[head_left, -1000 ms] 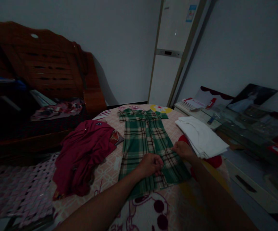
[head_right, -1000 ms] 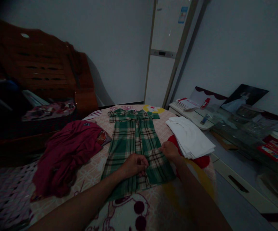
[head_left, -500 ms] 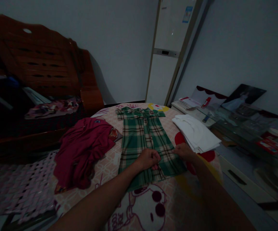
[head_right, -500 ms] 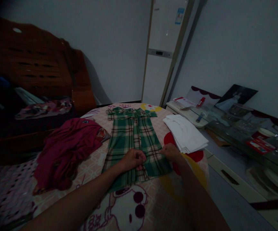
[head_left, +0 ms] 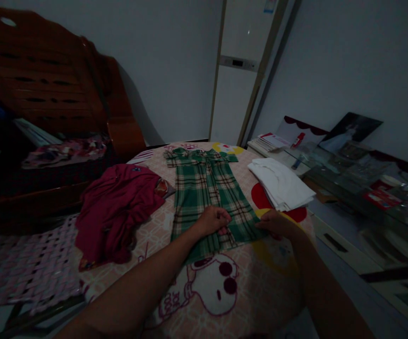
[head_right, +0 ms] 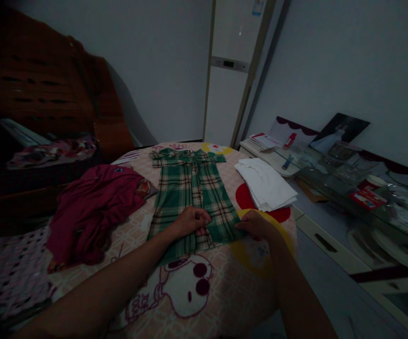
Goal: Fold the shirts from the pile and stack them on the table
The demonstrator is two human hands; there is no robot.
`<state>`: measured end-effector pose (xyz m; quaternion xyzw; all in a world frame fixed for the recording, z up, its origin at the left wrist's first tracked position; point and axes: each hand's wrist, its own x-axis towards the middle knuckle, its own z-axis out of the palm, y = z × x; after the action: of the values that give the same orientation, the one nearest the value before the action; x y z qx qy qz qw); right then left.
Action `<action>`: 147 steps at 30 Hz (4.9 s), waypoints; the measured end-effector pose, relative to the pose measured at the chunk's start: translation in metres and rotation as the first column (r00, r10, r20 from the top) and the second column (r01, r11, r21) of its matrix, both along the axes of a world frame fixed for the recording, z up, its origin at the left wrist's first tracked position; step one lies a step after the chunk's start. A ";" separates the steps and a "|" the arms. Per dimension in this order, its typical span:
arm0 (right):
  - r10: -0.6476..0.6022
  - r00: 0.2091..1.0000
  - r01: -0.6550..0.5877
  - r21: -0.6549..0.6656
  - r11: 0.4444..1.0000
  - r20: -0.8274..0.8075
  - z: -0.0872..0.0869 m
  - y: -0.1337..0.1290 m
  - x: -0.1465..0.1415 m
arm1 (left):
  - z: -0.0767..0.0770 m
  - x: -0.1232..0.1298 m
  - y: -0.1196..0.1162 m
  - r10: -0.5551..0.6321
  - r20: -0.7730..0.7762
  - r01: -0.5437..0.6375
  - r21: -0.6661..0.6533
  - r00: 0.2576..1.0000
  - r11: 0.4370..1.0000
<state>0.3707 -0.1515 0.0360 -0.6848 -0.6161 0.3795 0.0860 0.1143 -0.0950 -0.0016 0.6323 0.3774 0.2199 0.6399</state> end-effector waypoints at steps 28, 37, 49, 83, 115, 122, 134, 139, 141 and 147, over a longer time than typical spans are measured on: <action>0.395 0.833 -0.553 0.606 0.572 0.387 -0.081 -0.018 -0.052 | -0.014 -0.039 0.031 0.434 -0.218 -0.047 0.852 0.874 0.522; 0.332 0.861 -0.508 0.656 0.558 0.385 -0.093 -0.020 -0.052 | 0.009 -0.064 0.078 0.624 -0.430 -0.041 0.802 0.652 0.595; 0.352 0.871 -0.490 0.671 0.556 0.344 -0.074 -0.032 -0.059 | 0.015 -0.107 0.169 0.766 -0.558 -0.202 0.749 0.319 0.631; 0.350 0.879 -0.474 0.674 0.567 0.323 -0.072 -0.033 -0.061 | -0.006 -0.107 0.108 0.617 -0.559 0.079 0.773 0.554 0.629; 0.164 0.791 -0.605 0.712 0.357 0.589 -0.078 -0.027 -0.042 | 0.018 -0.081 -0.081 0.152 -0.734 0.598 0.639 0.662 0.484; 0.256 0.829 -0.550 0.638 0.540 0.497 -0.036 -0.001 -0.045 | 0.029 -0.089 -0.044 -0.003 -0.586 0.476 0.655 0.810 0.586; 0.065 0.855 -0.439 0.649 0.621 0.515 0.043 0.163 -0.094 | 0.098 -0.092 0.128 0.584 -0.541 0.290 0.833 0.605 0.472; 0.210 0.810 -0.538 0.552 0.637 0.547 -0.005 0.130 -0.079 | 0.049 -0.101 0.084 0.356 -0.624 0.406 0.751 0.696 0.521; 0.284 0.785 -0.591 0.530 0.608 0.550 -0.024 0.117 -0.071 | 0.032 -0.103 0.064 0.280 -0.662 0.451 0.704 0.695 0.549; 0.246 0.757 -0.600 0.494 0.630 0.606 -0.040 0.110 -0.074 | 0.013 -0.092 0.044 0.349 -0.681 0.459 0.709 0.644 0.535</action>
<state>0.2964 -0.0417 -0.0035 -0.5081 -0.8574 -0.0393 0.0714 0.0223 -0.0507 0.0111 0.8996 0.4307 0.0617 0.0374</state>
